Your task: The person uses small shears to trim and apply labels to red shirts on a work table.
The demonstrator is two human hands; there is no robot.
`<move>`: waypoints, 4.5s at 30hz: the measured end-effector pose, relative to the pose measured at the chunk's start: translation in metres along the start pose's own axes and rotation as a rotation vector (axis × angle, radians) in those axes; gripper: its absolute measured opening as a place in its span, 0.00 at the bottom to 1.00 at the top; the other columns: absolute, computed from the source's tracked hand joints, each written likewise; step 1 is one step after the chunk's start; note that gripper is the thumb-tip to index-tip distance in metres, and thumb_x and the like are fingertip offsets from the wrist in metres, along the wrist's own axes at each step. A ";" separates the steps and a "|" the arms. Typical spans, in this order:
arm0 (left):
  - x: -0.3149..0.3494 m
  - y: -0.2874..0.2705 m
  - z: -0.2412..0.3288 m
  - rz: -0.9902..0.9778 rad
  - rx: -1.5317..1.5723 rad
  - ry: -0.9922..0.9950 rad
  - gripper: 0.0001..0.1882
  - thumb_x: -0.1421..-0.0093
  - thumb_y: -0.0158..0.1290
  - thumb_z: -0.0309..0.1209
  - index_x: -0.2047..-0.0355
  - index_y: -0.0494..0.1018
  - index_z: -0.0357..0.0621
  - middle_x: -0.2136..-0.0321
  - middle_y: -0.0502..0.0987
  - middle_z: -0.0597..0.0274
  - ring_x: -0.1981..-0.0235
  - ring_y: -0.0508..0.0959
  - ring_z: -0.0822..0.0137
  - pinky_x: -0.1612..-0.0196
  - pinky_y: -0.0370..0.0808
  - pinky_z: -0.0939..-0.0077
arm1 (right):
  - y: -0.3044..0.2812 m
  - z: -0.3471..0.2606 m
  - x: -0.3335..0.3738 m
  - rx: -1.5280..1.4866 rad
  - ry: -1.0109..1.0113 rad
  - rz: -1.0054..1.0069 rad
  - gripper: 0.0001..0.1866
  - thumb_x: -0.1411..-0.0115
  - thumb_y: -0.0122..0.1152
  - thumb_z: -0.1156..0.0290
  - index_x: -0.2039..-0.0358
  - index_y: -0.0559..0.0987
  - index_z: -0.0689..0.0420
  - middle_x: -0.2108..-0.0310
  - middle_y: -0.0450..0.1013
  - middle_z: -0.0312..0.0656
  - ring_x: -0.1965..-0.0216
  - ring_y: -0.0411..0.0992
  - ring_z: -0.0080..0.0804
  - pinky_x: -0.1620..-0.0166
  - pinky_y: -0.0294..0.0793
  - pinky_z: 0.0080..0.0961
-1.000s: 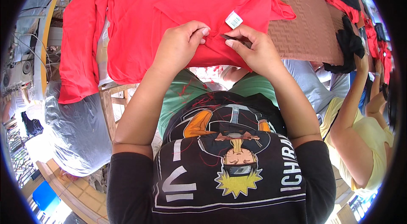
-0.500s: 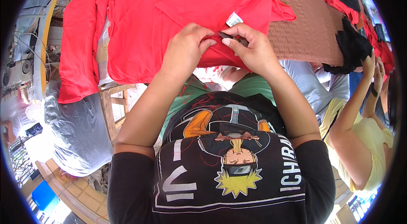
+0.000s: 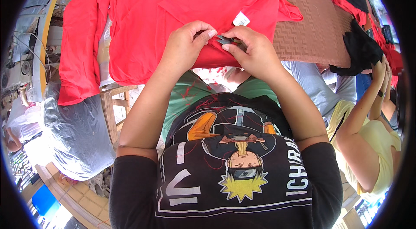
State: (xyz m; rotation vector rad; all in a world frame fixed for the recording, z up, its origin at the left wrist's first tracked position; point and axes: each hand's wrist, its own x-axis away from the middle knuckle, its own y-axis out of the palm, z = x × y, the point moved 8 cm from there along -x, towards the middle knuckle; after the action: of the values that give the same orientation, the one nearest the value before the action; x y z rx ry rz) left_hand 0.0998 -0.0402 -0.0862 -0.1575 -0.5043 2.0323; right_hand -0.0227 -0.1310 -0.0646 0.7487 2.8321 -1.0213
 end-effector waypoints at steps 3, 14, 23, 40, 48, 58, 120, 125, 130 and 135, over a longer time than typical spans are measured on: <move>0.017 -0.006 0.010 -0.281 -0.093 -0.118 0.10 0.39 0.54 0.31 0.65 0.76 0.36 0.72 0.77 0.65 0.70 0.75 0.76 0.63 0.72 0.80 | -0.004 -0.008 -0.001 0.217 -0.052 -0.018 0.11 0.46 0.63 0.68 0.63 0.77 0.57 0.68 0.75 0.46 0.67 0.76 0.44 0.64 0.74 0.35; 0.034 -0.014 0.034 0.015 -0.534 0.126 0.12 0.46 0.59 0.32 0.64 0.75 0.39 0.66 0.76 0.55 0.67 0.78 0.58 0.61 0.74 0.69 | -0.009 -0.010 0.005 0.133 -0.020 0.012 0.16 0.48 0.66 0.65 0.60 0.75 0.56 0.65 0.74 0.43 0.68 0.76 0.42 0.66 0.75 0.35; 0.003 -0.022 0.045 0.150 -0.791 0.553 0.12 0.42 0.53 0.27 0.56 0.75 0.46 0.53 0.75 0.60 0.54 0.74 0.56 0.49 0.70 0.63 | -0.020 0.028 0.008 -0.023 0.241 0.012 0.10 0.48 0.64 0.69 0.69 0.78 0.61 0.77 0.73 0.43 0.77 0.72 0.34 0.69 0.72 0.29; -0.002 0.027 0.040 0.188 -0.384 0.481 0.13 0.48 0.61 0.30 0.61 0.78 0.42 0.59 0.78 0.60 0.58 0.78 0.61 0.56 0.75 0.70 | -0.056 0.026 0.002 0.077 0.257 0.246 0.17 0.44 0.62 0.63 0.57 0.76 0.58 0.69 0.76 0.51 0.67 0.76 0.44 0.63 0.73 0.34; -0.012 0.037 0.044 0.155 -0.481 0.461 0.11 0.47 0.60 0.30 0.63 0.78 0.44 0.62 0.77 0.62 0.64 0.78 0.61 0.62 0.76 0.70 | -0.034 0.031 0.005 -0.062 0.182 0.129 0.12 0.41 0.59 0.69 0.58 0.74 0.60 0.67 0.77 0.50 0.67 0.76 0.40 0.63 0.73 0.31; -0.029 0.028 0.035 0.066 -0.377 0.148 0.09 0.39 0.54 0.33 0.64 0.76 0.41 0.72 0.80 0.57 0.69 0.81 0.64 0.64 0.76 0.73 | -0.029 0.054 0.008 -0.275 0.312 0.106 0.11 0.42 0.60 0.71 0.59 0.75 0.58 0.69 0.77 0.44 0.73 0.72 0.29 0.66 0.72 0.27; -0.010 -0.002 0.005 -0.015 0.119 0.101 0.07 0.38 0.52 0.27 0.64 0.75 0.34 0.72 0.79 0.61 0.69 0.76 0.75 0.62 0.73 0.79 | -0.012 0.006 -0.005 0.190 0.012 0.055 0.11 0.45 0.59 0.68 0.61 0.77 0.55 0.60 0.74 0.44 0.60 0.74 0.45 0.59 0.74 0.39; 0.058 -0.043 0.062 -0.431 0.156 -0.036 0.10 0.41 0.53 0.23 0.59 0.76 0.33 0.69 0.81 0.57 0.68 0.80 0.72 0.62 0.75 0.81 | -0.056 0.019 0.005 0.093 0.178 0.162 0.13 0.42 0.60 0.71 0.56 0.76 0.59 0.61 0.77 0.45 0.60 0.77 0.35 0.56 0.75 0.29; 0.105 -0.084 0.081 -0.577 -0.198 -0.009 0.15 0.42 0.55 0.24 0.54 0.75 0.34 0.65 0.82 0.51 0.60 0.82 0.65 0.57 0.76 0.78 | -0.064 0.012 -0.007 0.018 0.125 0.224 0.14 0.42 0.60 0.70 0.56 0.76 0.58 0.65 0.78 0.46 0.63 0.77 0.38 0.60 0.74 0.28; 0.082 -0.065 0.083 -0.404 -0.282 0.032 0.08 0.45 0.59 0.28 0.69 0.76 0.36 0.71 0.80 0.58 0.62 0.80 0.62 0.55 0.74 0.71 | -0.086 -0.015 -0.011 0.180 -0.039 0.208 0.14 0.42 0.60 0.69 0.56 0.76 0.57 0.64 0.77 0.47 0.65 0.77 0.40 0.63 0.74 0.29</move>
State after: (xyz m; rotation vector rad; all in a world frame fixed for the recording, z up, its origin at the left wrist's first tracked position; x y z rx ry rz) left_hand 0.0850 0.0339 0.0235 -0.2375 -0.7385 1.5584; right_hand -0.0500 -0.1841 0.0004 1.0022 2.5864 -1.2502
